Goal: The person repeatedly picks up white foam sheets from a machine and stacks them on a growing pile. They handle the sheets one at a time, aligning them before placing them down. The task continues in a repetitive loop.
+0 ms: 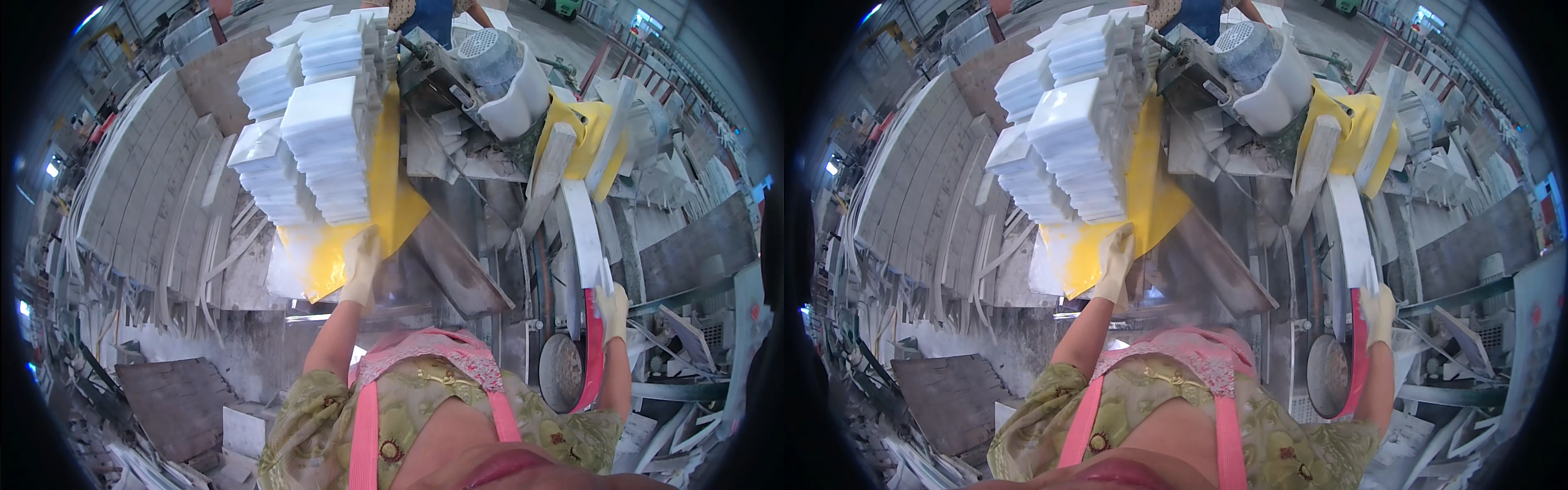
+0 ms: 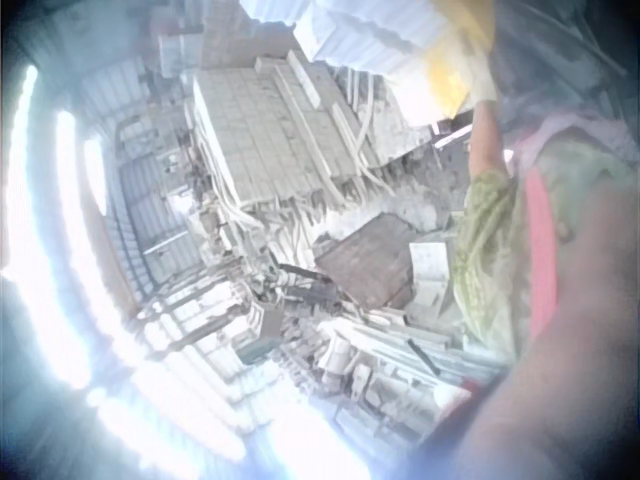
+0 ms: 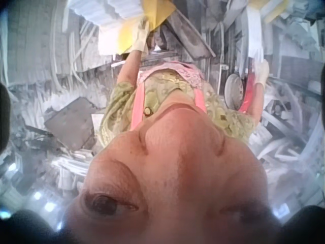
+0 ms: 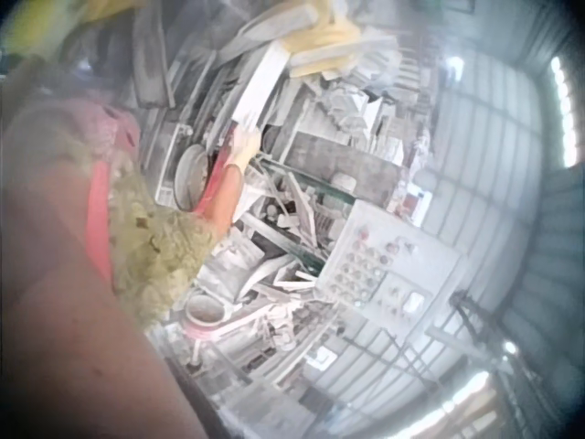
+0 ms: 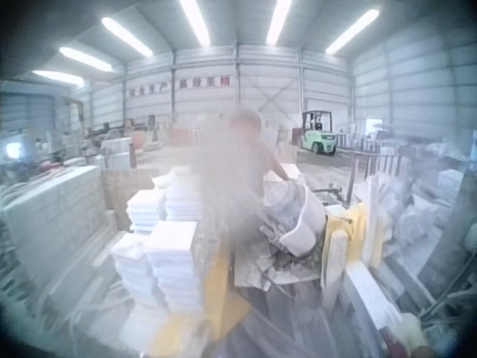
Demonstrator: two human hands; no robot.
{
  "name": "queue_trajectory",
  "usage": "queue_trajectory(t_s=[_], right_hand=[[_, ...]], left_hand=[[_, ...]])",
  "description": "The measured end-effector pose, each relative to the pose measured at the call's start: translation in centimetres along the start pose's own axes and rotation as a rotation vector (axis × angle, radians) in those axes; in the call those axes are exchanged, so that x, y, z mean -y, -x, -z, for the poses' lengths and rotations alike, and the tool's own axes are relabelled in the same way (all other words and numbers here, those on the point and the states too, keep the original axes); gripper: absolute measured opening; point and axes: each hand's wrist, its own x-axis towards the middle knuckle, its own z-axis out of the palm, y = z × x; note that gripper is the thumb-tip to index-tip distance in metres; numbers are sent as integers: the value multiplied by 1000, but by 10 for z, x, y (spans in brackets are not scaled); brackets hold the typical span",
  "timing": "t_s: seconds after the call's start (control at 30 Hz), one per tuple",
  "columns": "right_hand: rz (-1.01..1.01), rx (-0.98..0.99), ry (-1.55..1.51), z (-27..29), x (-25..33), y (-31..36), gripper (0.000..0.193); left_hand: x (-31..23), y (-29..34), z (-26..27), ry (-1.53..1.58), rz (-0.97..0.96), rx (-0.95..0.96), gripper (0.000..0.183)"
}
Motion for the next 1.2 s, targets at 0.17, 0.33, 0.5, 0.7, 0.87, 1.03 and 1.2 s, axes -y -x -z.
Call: queue_trajectory(t_s=[0.17, 0.33, 0.5, 0.7, 0.87, 1.03, 1.2], right_hand=[[91, 213, -1008, -30, 164, 22, 41], [192, 575, -1401, -97, 367, 77, 34], [353, 551, -1099, -163, 476, 125, 40], [532, 563, -469, -209, 508, 146, 46], [720, 531, -495, -232, 494, 151, 47], [534, 777, -1122, -219, 476, 160, 52], [916, 334, -618, -163, 427, 136, 54]], left_hand=[[-13, 1, 19, 214, 128, 67, 31], [-32, 13, 93, 368, 303, 185, 42], [-35, 4, 161, 145, 506, 206, 61], [-30, 4, 153, 260, 633, 328, 82], [-14, 3, 139, 146, 761, 213, 85], [-2, 5, 130, 120, 793, 164, 81], [9, 16, 125, 291, 713, 6, 67]])
